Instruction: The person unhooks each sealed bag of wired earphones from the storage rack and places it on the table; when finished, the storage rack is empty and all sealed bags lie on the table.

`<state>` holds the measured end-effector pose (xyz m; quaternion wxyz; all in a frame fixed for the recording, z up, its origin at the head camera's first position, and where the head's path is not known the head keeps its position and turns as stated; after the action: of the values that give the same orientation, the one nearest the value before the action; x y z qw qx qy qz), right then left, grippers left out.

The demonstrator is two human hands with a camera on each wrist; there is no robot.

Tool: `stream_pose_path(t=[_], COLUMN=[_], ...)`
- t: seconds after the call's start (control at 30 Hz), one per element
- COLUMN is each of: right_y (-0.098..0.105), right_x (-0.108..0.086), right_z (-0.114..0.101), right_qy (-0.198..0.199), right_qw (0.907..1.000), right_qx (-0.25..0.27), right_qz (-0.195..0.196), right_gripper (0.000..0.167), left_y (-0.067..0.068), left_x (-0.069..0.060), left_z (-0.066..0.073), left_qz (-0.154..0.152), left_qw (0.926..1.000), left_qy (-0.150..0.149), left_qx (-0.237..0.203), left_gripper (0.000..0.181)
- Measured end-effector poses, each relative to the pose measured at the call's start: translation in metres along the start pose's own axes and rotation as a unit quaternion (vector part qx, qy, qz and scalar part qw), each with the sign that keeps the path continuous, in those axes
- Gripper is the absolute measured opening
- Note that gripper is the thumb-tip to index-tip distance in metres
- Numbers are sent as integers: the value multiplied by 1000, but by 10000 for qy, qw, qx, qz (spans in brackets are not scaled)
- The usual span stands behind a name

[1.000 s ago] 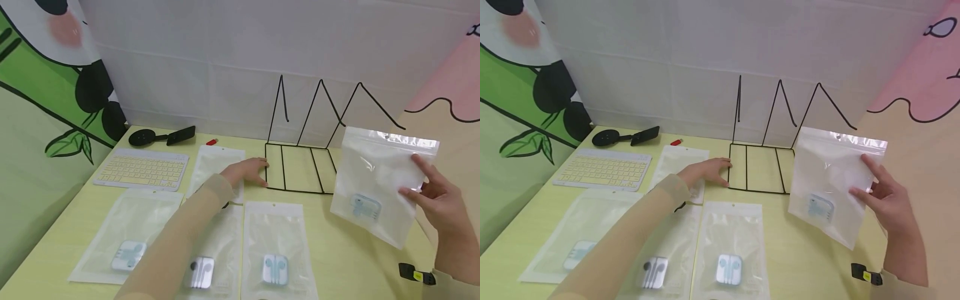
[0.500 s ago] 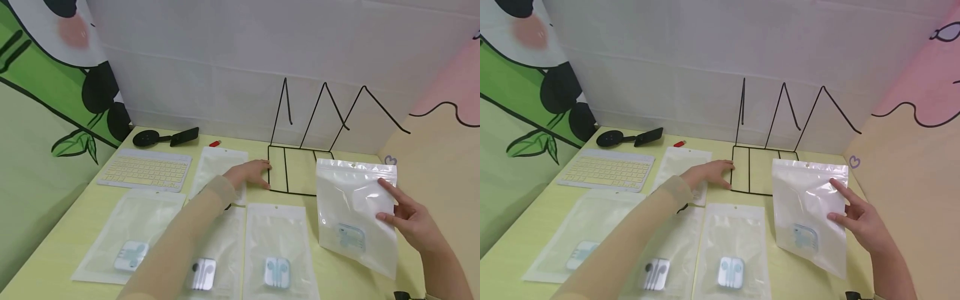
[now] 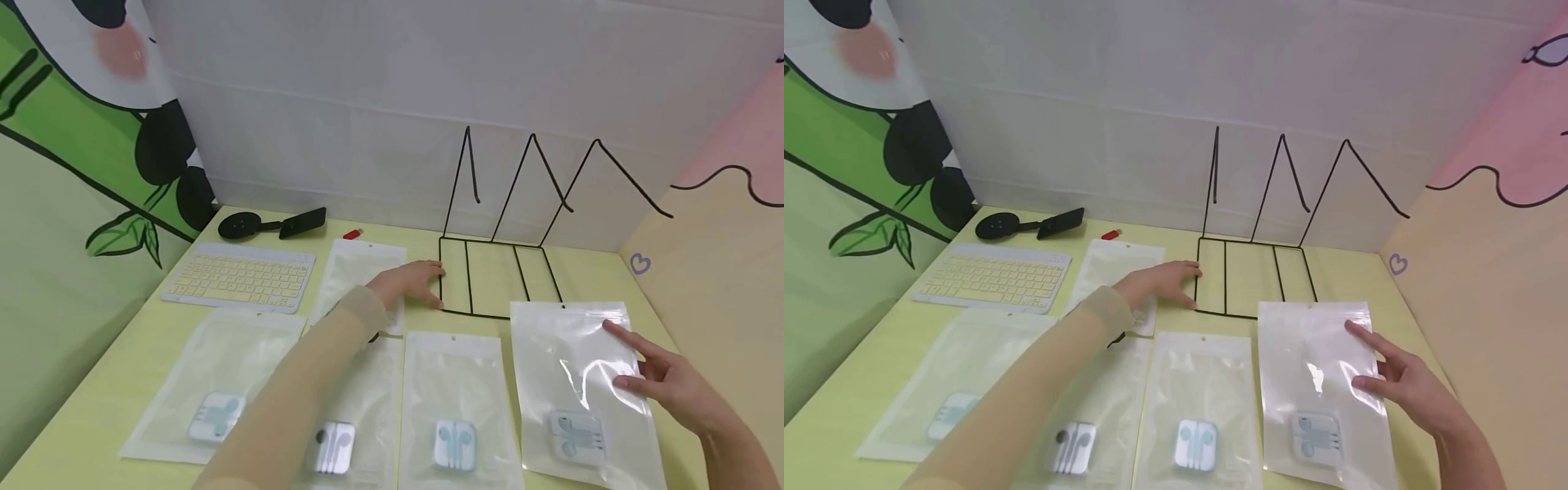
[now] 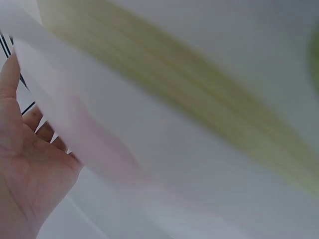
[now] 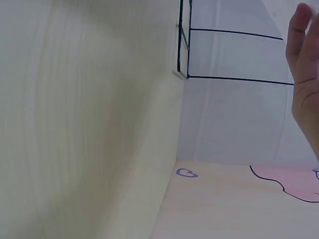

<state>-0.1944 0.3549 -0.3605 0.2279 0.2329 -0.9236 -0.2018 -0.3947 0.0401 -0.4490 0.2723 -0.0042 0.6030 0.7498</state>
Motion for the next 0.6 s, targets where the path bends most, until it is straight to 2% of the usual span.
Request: stream_pose_path(t=[0.07,0.2,0.37,0.5,0.6], right_y=[1,-1,-1,-6,-12], right_x=[-5,-15,-21,-23,-25], right_z=[8,24,41,53,65], right_qy=[-256,-591,-849,-1120,-1338], right_qw=[9978,9938,9892,9846,9815], right_qx=[-583,-805,-1020,-999,-700], right_qz=[-162,-480,-617,-898,-1177], right_gripper=[77,74,71,73,76], left_y=[-1,-3,-1,0,-1], left_x=[0,0,-1,0,0], left_z=[0,1,1,0,0], left_qz=[16,-6,-38,-53,-54], left_qw=[10000,9999,9999,9999,9999], left_qy=[-12,-29,2,19,32], left_qx=[49,108,118,112,121], left_gripper=[79,80,80,79,79])
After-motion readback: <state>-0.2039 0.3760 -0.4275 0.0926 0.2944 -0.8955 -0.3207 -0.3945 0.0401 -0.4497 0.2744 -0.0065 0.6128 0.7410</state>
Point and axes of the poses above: each hand's wrist, its own x-axis towards the middle knuckle, its own y-axis out of the back of the hand, z = x × y, the point moved 8 cm from there along x, towards the middle knuckle, and after that the axes turned 14 degrees about y, right-handed, at the moved point
